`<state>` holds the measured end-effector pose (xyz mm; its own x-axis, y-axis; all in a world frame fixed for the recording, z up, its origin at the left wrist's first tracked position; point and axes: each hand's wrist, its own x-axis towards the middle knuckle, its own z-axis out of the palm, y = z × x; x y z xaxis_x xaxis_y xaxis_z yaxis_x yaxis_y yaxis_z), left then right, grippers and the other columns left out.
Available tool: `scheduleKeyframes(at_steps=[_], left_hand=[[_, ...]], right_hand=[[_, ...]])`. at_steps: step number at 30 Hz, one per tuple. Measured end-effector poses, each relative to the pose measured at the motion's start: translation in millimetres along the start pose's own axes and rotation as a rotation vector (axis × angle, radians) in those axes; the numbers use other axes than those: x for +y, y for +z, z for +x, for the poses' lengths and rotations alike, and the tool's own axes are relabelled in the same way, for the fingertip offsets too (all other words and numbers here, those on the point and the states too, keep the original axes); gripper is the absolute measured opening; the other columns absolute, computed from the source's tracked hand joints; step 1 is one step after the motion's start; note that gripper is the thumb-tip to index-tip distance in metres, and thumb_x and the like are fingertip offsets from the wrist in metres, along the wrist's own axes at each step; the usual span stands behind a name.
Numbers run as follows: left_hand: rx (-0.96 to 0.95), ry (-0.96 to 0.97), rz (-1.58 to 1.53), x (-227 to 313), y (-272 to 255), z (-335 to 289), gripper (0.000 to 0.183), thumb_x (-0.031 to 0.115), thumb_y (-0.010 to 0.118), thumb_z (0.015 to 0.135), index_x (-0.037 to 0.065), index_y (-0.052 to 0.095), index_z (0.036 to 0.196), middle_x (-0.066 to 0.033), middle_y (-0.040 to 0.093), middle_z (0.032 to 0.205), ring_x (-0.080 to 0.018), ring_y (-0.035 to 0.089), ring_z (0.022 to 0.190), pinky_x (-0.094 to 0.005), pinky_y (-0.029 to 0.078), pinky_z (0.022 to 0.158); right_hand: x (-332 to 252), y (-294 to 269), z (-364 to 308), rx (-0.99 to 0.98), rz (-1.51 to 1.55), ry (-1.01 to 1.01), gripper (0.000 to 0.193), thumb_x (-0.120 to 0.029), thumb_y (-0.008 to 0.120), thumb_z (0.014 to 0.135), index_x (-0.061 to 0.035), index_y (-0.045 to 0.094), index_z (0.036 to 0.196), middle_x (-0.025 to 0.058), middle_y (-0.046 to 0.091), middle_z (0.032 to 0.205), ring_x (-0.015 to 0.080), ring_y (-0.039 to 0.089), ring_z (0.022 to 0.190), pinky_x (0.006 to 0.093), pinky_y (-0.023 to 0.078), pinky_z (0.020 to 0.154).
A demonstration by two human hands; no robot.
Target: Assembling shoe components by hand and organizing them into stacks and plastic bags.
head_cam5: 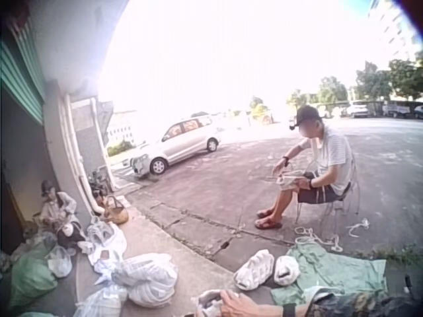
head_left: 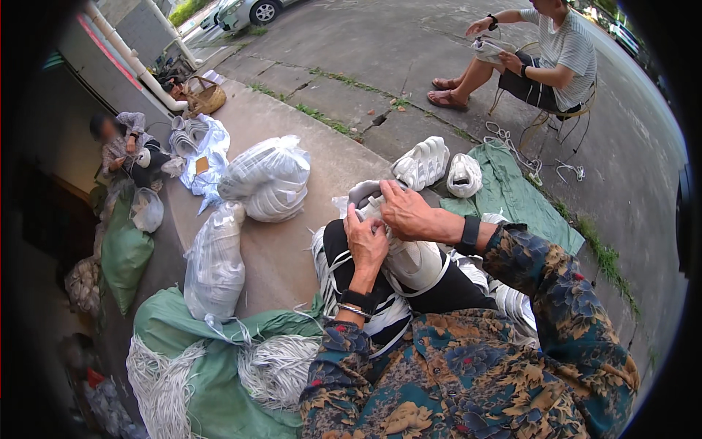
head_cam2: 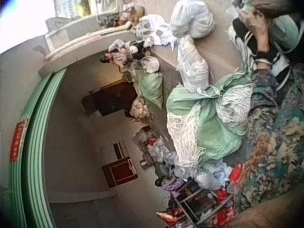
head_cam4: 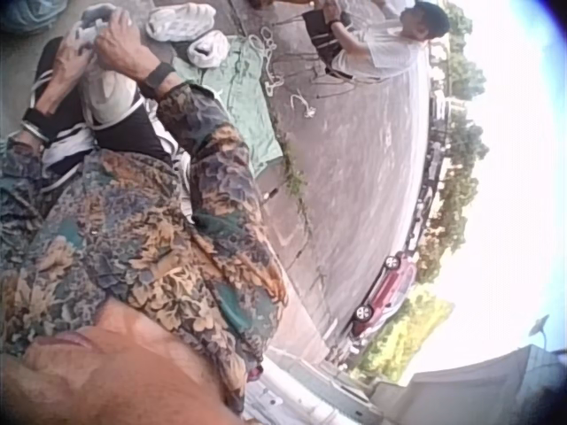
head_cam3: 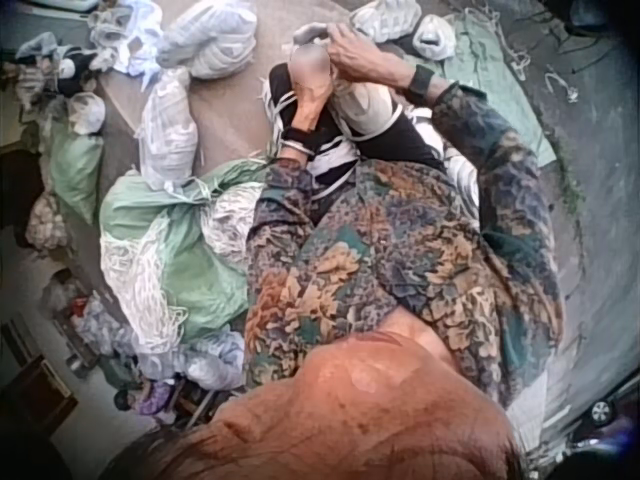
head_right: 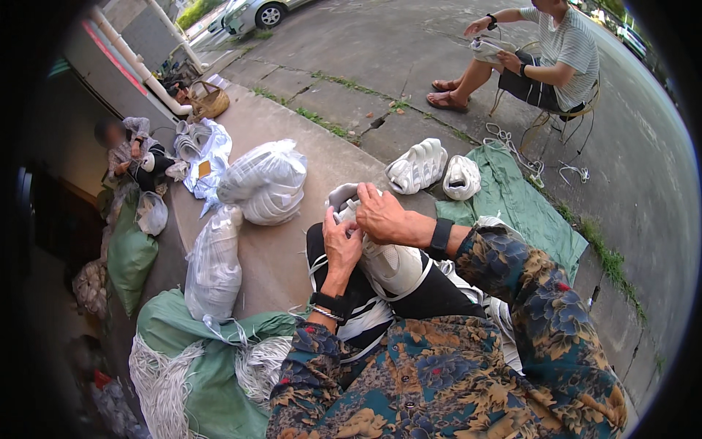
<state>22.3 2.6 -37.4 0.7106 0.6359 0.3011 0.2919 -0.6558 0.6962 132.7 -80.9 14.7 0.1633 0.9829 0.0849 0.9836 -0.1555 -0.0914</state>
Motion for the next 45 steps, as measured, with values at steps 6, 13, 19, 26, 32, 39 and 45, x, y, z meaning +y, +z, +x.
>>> scheduleKeyframes(at_steps=[6, 13, 19, 26, 32, 39, 45], left_hand=[[-0.013, -0.007, -0.051, -5.9, -5.3, -0.5, 0.008, 0.008, 0.063, 0.070, 0.002, 0.066, 0.074, -0.0265, 0.033, 0.130, -0.0388, 0.037, 0.117, -0.0384, 0.030, 0.099], [-0.016, 0.001, -0.162, -16.2, -24.6, -3.4, 0.011, 0.006, 0.062, 0.071, 0.002, 0.066, 0.081, -0.0223, 0.047, 0.120, -0.0297, 0.051, 0.107, -0.0357, 0.044, 0.083], [0.020, 0.008, -0.223, -9.4, -31.9, -9.7, 0.014, 0.005, 0.062, 0.070, 0.004, 0.064, 0.083, -0.0211, 0.050, 0.111, -0.0329, 0.049, 0.106, -0.0397, 0.042, 0.085], [0.052, 0.044, 0.146, 7.1, -9.2, -0.1, 0.007, 0.008, 0.062, 0.067, 0.001, 0.061, 0.071, -0.0259, 0.042, 0.120, -0.0393, 0.039, 0.113, -0.0440, 0.034, 0.094], [0.002, 0.019, 0.077, 2.3, -4.2, 1.4, 0.009, 0.008, 0.062, 0.069, 0.001, 0.063, 0.074, -0.0274, 0.035, 0.128, -0.0418, 0.035, 0.117, -0.0456, 0.033, 0.095], [0.059, 0.112, -0.046, -10.8, -12.6, -3.1, 0.011, 0.009, 0.063, 0.069, 0.001, 0.064, 0.077, -0.0235, 0.045, 0.120, -0.0379, 0.044, 0.109, -0.0420, 0.038, 0.090], [0.138, 0.004, -0.192, -19.4, -56.6, -13.4, 0.008, 0.005, 0.060, 0.074, 0.002, 0.063, 0.081, -0.0108, 0.060, 0.087, -0.0220, 0.059, 0.072, -0.0303, 0.047, 0.064]], right_hand=[[-0.1, -5.0, 6.3, -0.074, 0.044, -0.036, 0.028, -0.012, 0.059, 0.062, 0.0093, 0.060, 0.080, 0.0310, 0.042, 0.112, 0.0383, 0.043, 0.108, 0.0408, 0.045, 0.081], [26.7, 4.1, -1.7, 0.189, 0.417, -0.300, 0.012, -0.009, 0.059, 0.067, 0.0015, 0.056, 0.073, 0.0232, 0.045, 0.101, 0.0372, 0.043, 0.102, 0.0415, 0.044, 0.078], [21.0, -3.4, -10.1, 0.205, 0.452, -0.210, 0.011, -0.007, 0.059, 0.072, 0.0022, 0.054, 0.073, 0.0265, 0.044, 0.113, 0.0384, 0.045, 0.107, 0.0420, 0.042, 0.085], [11.4, 8.5, -7.3, 0.246, 0.098, -0.152, 0.015, -0.009, 0.057, 0.068, 0.0033, 0.062, 0.076, 0.0271, 0.046, 0.113, 0.0382, 0.047, 0.106, 0.0421, 0.043, 0.083], [1.3, 0.7, -0.5, 0.107, -0.017, -0.092, 0.021, -0.013, 0.060, 0.065, 0.0021, 0.064, 0.079, 0.0282, 0.039, 0.122, 0.0396, 0.043, 0.111, 0.0442, 0.044, 0.081], [0.1, -5.2, 9.2, 0.020, -0.086, -0.137, 0.021, -0.013, 0.060, 0.066, 0.0045, 0.064, 0.076, 0.0255, 0.041, 0.120, 0.0405, 0.040, 0.114, 0.0411, 0.047, 0.073], [20.7, -17.3, -8.8, 0.251, -0.029, -0.201, 0.022, -0.004, 0.055, 0.071, 0.0058, 0.052, 0.091, 0.0278, 0.038, 0.122, 0.0374, 0.040, 0.116, 0.0403, 0.046, 0.079]])
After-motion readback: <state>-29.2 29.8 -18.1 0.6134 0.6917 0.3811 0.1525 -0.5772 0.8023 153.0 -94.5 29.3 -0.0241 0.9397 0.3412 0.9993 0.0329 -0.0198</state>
